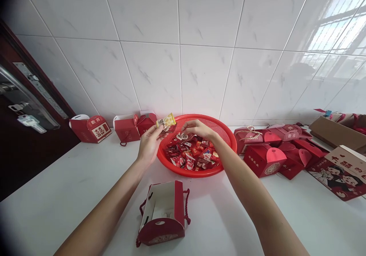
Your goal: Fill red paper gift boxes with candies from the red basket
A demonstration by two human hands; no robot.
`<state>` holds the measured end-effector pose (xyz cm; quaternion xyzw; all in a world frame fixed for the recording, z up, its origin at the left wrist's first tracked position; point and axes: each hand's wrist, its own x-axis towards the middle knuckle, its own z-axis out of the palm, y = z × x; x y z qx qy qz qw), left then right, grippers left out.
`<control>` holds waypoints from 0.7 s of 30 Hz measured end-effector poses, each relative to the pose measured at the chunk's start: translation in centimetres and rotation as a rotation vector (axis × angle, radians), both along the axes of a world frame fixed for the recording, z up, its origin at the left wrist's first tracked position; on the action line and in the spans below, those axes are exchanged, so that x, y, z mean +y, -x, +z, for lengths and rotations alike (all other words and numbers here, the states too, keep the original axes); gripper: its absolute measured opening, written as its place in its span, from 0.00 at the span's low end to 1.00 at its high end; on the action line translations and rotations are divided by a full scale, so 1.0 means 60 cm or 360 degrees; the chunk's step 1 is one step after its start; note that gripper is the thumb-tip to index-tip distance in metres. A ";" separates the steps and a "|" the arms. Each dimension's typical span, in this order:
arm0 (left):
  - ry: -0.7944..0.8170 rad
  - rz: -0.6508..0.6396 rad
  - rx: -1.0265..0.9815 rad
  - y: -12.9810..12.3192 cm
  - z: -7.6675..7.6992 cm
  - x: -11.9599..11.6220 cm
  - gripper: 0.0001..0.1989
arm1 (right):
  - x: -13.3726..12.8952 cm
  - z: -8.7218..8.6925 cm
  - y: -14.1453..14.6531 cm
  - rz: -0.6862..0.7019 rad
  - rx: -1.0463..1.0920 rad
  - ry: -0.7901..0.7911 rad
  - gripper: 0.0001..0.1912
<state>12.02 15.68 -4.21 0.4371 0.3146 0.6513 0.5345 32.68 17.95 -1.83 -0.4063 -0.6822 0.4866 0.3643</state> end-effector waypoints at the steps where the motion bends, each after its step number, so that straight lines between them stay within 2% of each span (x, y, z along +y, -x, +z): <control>1: 0.0001 0.0002 0.0002 0.000 0.000 0.000 0.19 | 0.000 -0.001 0.000 -0.0011 -0.0031 0.0002 0.06; 8: -0.0015 -0.0029 0.0050 0.001 0.000 -0.002 0.18 | 0.015 -0.017 -0.002 -0.0163 -0.0340 -0.0004 0.10; 11: -0.0013 -0.0038 0.0050 0.002 0.000 -0.002 0.18 | 0.031 -0.036 -0.016 -0.0335 -0.0607 -0.0013 0.05; 16: -0.0001 -0.0052 0.0052 0.004 -0.001 0.000 0.17 | 0.058 -0.074 -0.048 -0.0608 -0.1018 0.0161 0.08; 21: 0.0009 -0.0055 0.0033 0.003 0.001 0.000 0.18 | 0.070 -0.089 -0.079 -0.0859 -0.1091 0.0242 0.13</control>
